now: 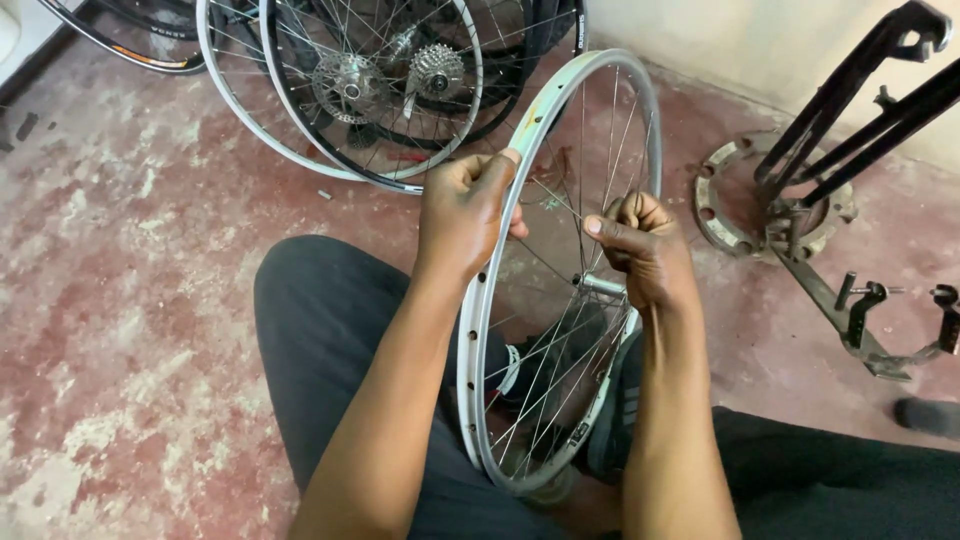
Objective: The person sits on the floor and laces a bicycle wheel by inserting spokes into the hub and rim. They thread the spoke ends through the rim holes and secure them with nipples, rotating the wheel to continue the process.
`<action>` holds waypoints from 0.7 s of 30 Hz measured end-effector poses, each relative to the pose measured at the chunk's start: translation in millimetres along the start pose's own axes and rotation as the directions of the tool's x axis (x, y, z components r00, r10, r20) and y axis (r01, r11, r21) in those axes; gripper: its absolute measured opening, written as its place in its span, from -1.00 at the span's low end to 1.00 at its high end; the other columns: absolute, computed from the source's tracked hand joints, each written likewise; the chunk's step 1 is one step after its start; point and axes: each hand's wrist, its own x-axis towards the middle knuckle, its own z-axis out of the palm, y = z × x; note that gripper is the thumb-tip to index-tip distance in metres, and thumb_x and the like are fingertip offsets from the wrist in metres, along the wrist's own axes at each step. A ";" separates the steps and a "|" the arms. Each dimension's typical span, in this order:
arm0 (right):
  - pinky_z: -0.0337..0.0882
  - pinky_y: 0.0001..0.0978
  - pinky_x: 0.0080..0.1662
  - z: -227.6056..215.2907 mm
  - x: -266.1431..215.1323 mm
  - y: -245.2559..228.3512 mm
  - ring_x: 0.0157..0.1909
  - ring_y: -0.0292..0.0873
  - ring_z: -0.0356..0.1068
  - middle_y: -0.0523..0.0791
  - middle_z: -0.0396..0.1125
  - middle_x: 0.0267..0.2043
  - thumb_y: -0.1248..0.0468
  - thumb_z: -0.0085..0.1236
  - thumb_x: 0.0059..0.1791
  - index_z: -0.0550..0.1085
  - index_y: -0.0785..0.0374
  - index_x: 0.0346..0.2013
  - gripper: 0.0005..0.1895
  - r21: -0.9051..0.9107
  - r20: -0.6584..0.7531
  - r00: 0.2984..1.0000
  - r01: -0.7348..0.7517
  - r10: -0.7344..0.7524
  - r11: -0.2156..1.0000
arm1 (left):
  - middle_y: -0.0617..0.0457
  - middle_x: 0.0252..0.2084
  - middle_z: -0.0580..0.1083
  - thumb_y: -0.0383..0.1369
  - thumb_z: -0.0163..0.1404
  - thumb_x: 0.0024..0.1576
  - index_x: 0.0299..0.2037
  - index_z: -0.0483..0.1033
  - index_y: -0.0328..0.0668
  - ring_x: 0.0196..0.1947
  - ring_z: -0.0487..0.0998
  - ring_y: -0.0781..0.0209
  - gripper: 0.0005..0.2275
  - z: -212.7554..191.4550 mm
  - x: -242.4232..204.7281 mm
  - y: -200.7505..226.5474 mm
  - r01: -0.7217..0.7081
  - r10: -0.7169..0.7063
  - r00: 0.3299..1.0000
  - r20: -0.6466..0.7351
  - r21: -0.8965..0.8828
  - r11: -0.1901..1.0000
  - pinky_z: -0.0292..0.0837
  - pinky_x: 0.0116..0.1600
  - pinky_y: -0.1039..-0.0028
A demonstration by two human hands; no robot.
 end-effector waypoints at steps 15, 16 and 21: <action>-0.16 -0.70 -0.61 7.8 12.5 -1.0 -0.65 -0.46 -0.13 -0.18 0.07 -0.64 0.43 0.35 -0.24 0.15 0.06 -0.62 -0.53 -0.027 -0.008 0.999 -0.049 0.049 0.998 | -0.16 -0.75 0.38 -0.25 0.05 0.03 -0.48 0.54 -0.31 -0.74 0.54 0.10 -0.77 -1.3 6.5 5.1 0.032 -0.031 0.999 0.035 -0.016 0.999 0.56 -0.52 0.45; -0.16 -0.70 -0.61 8.2 12.5 -1.1 -0.64 -0.46 -0.13 -0.18 0.07 -0.64 0.43 0.35 -0.24 0.15 0.06 -0.62 -0.53 -0.031 -0.005 0.999 -0.048 0.048 0.998 | -0.16 -0.75 0.38 -0.25 0.05 0.03 -0.48 0.55 -0.31 -0.74 0.54 0.11 -0.77 -1.8 6.5 4.9 0.030 -0.029 0.999 0.039 -0.013 0.999 0.56 -0.51 0.45; -0.15 -0.71 -0.62 8.1 14.3 -1.3 -0.65 -0.47 -0.13 -0.17 0.08 -0.64 0.43 0.36 -0.24 0.15 0.07 -0.62 -0.53 -0.038 -0.003 0.999 -0.041 0.041 0.998 | -0.16 -0.75 0.38 -0.26 0.05 0.04 -0.46 0.54 -0.33 -0.73 0.54 0.11 -0.76 0.3 4.8 7.9 0.033 -0.031 0.998 0.055 -0.030 0.999 0.56 -0.51 0.46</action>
